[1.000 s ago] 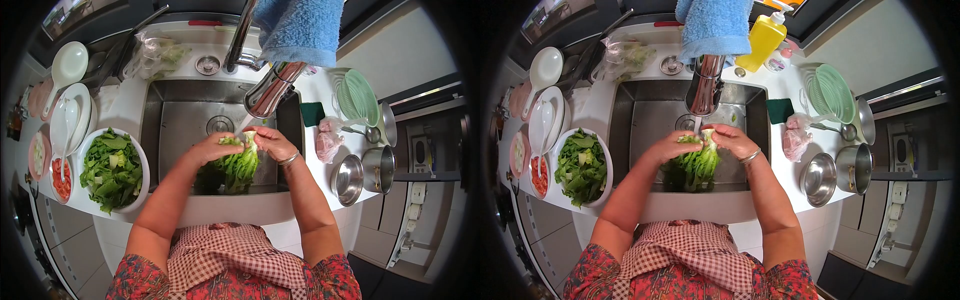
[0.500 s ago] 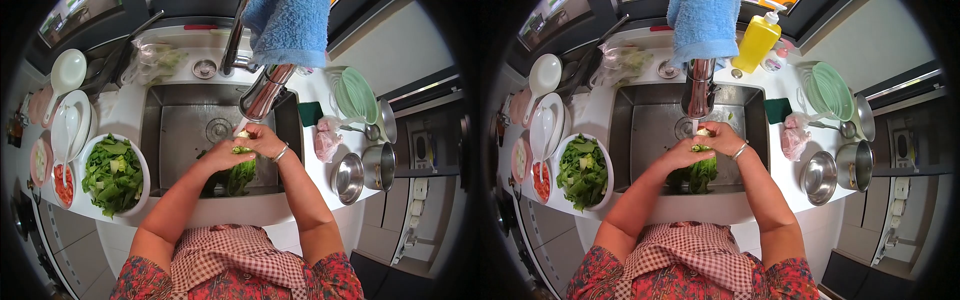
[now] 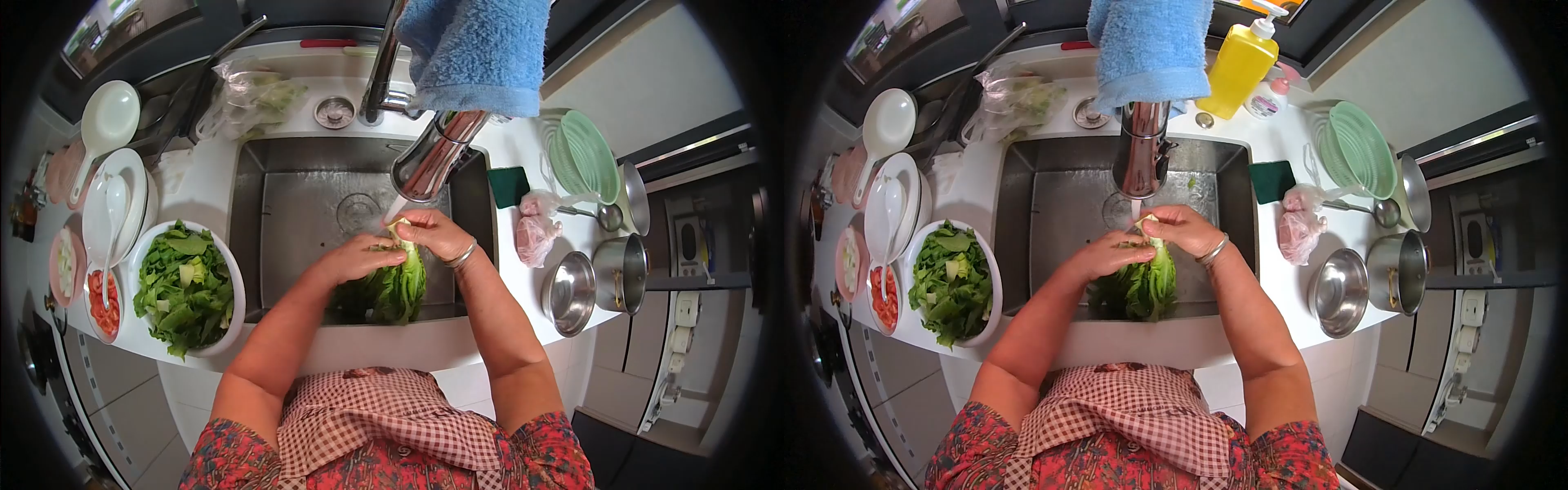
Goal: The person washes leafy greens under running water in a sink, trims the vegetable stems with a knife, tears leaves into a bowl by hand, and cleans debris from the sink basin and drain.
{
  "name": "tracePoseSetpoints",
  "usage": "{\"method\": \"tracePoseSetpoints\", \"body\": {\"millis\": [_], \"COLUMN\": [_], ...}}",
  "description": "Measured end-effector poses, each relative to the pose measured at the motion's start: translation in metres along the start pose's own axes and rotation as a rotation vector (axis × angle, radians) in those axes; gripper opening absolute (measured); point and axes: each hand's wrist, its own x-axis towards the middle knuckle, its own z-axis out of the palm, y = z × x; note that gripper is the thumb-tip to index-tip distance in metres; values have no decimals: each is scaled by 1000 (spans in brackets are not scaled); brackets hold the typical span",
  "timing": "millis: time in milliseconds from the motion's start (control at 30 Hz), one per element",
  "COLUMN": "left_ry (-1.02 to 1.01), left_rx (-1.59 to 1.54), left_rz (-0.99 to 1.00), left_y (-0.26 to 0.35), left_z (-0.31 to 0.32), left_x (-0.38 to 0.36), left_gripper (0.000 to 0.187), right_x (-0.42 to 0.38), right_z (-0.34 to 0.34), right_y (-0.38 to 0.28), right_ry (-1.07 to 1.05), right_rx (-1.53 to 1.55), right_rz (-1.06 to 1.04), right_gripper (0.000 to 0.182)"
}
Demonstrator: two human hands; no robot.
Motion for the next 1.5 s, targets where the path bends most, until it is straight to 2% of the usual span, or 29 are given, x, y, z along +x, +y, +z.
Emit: {"method": "tracePoseSetpoints", "body": {"millis": [33, 100, 133, 200, 300, 333, 433, 500, 533, 600, 633, 667, 700, 767, 833, 867, 900, 967, 1000, 1033, 1100, 1133, 1200, 1233, 1300, 1333, 1400, 1500], "left_ry": [-3, 49, 48, 45, 37, 36, -11, 148, 148, 547, 549, 554, 559, 578, 592, 621, 648, 655, 662, 654, 534, 521, 423, 415, 508, 508, 520, 558], "left_rx": [0, -80, -79, -257, -427, -426, -443, -471, -470, -306, -307, -334, -360, -283, -206, -94, 21, 141, 257, 263, 61, 71, -166, -156, -482, -475, -597, -505], "left_rz": [-1, 99, 100, 56, 36, 35, 55, 16, 18, -53, -49, -8, 31, 94, 156, 195, 233, 169, 102, 103, 191, 193, 197, 202, 64, 64, -24, 5], "left_y": [-2, -7, -10, -12, -9, -10, -9, -4, -2, 2, -2, -10, -13, -4, 13, 23, 30, 31, 31, 31, 34, 38, 47, 47, 42, 40, 34, 29], "left_z": [2, 5, 6, 6, 4, 3, 0, 2, 2, 0, -3, -8, -13, -12, -6, -3, -3, -5, -6, -6, -4, -2, 2, 0, -7, -12, -18, -8], "left_x": [1, 1, 2, 2, -1, 0, 0, -3, -2, 0, 1, 4, 6, 11, 14, 14, 14, 15, 16, 16, 16, 15, 16, 18, 20, 21, 19, 25], "left_gripper": [44, 42, 42, 38, 32, 32, 29, 32, 32, 34, 34, 35, 37, 36, 35, 35, 36, 36, 36, 36, 35, 35, 31, 31, 30, 30, 29, 26], "right_x": [-1, -1, -1, 0, 3, 5, 7, 6, 4, -9, -17, -23, -25, -31, -41, -39, -39, -42, -41, -38, -31, -28, -18, -15, -9, -9, -7, 0], "right_z": [-1, -4, -5, -2, 3, 4, 5, 3, 1, -9, -16, -24, -33, -50, -49, -52, -48, -33, -31, -24, -2, 8, 24, 25, 31, 35, 47, 59], "right_y": [1, 4, 9, 20, 33, 33, 32, 29, 25, 19, 16, 18, 37, 83, 88, 90, 87, 68, 54, 40, 19, 13, 4, 9, 18, 18, 20, 33], "right_ry": [3, -83, -82, -112, -56, -117, -113, -49, 13, 151, 200, 235, 232, 239, 156, 54, 58, 394, 407, 415, 267, 281, 49, 59, 59, 62, 60, 39], "right_rx": [2, 254, 254, 472, 618, 690, 724, 699, 673, 564, 508, 205, 201, -340, -780, -901, -900, -1147, -700, -694, -268, -262, -264, -264, 13, 92, 56, 24], "right_rz": [0, 37, 35, -43, -112, -163, -194, -212, -228, -133, -63, 1, 0, 170, 463, 577, 574, 418, 270, 269, -127, -133, -74, -84, 149, 115, 112, 116], "right_gripper": [28, 32, 32, 34, 39, 42, 43, 43, 43, 45, 46, 40, 40, 39, 46, 60, 60, 70, 76, 76, 73, 73, 63, 63, 54, 50, 52, 58]}}
